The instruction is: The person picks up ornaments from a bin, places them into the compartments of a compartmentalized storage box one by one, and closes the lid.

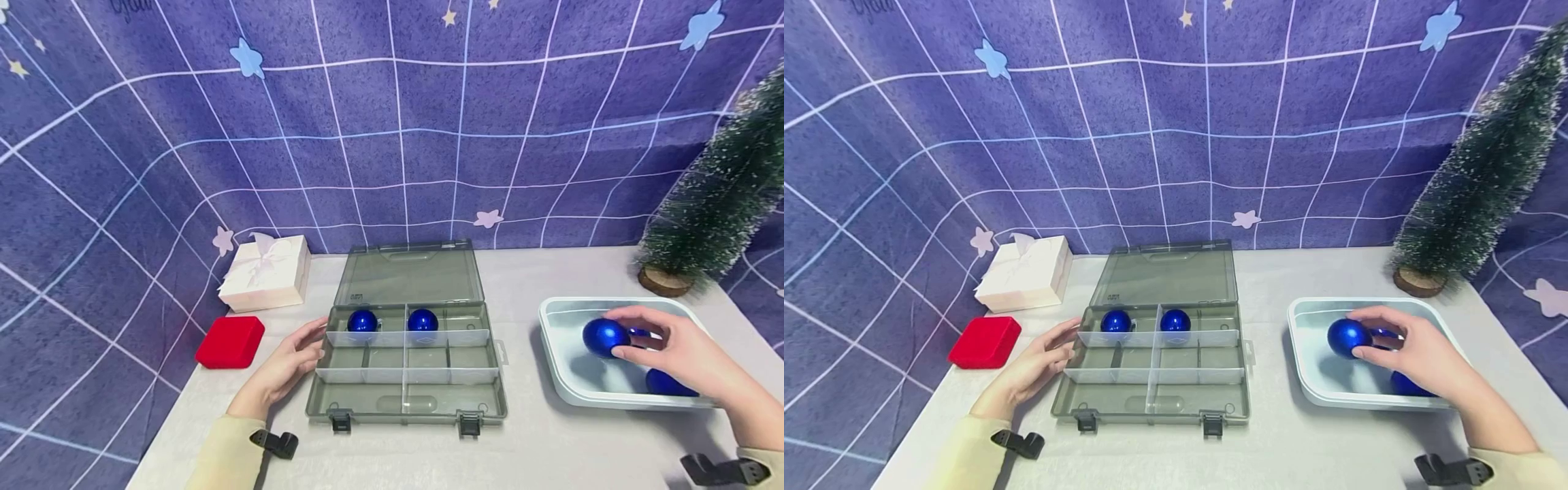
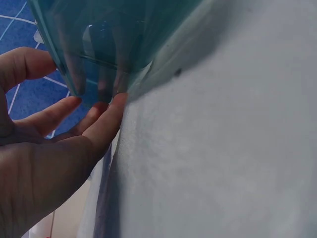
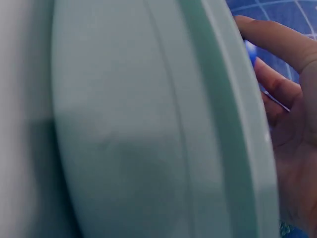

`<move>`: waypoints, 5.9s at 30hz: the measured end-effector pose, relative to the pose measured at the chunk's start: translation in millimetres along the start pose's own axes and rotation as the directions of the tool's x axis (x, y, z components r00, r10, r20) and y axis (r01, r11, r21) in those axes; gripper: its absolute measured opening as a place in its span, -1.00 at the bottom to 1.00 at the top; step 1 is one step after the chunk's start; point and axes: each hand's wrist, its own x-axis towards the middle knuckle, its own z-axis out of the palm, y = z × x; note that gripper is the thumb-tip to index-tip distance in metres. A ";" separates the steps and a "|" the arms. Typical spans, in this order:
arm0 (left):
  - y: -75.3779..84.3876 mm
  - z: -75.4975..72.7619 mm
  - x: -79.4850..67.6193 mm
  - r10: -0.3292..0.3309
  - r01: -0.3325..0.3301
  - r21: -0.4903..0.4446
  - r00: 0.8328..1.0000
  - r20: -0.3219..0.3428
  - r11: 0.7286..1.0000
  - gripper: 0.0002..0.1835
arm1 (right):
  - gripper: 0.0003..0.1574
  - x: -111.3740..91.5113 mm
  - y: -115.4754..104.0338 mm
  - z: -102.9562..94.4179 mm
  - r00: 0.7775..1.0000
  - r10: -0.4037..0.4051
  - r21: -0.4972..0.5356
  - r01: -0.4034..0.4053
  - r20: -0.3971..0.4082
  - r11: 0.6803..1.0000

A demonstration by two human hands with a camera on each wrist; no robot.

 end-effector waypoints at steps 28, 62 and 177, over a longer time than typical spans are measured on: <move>3.9 -2.9 -1.4 0.006 -0.006 -0.005 1.000 -0.002 1.000 -0.17 | -0.44 91.9 -115.3 102.7 0.976 -0.206 0.350 0.169 0.073 0.922; 1.7 -3.9 1.0 -0.014 0.014 0.003 1.000 -0.001 1.000 -0.19 | -0.52 164.8 -172.8 263.7 0.913 -0.060 0.283 -0.062 0.404 0.957; 1.7 -4.0 0.0 -0.005 0.006 -0.036 1.000 0.024 0.999 -0.20 | -0.64 -4.3 30.5 -12.3 0.887 0.450 0.070 -0.445 -0.099 0.893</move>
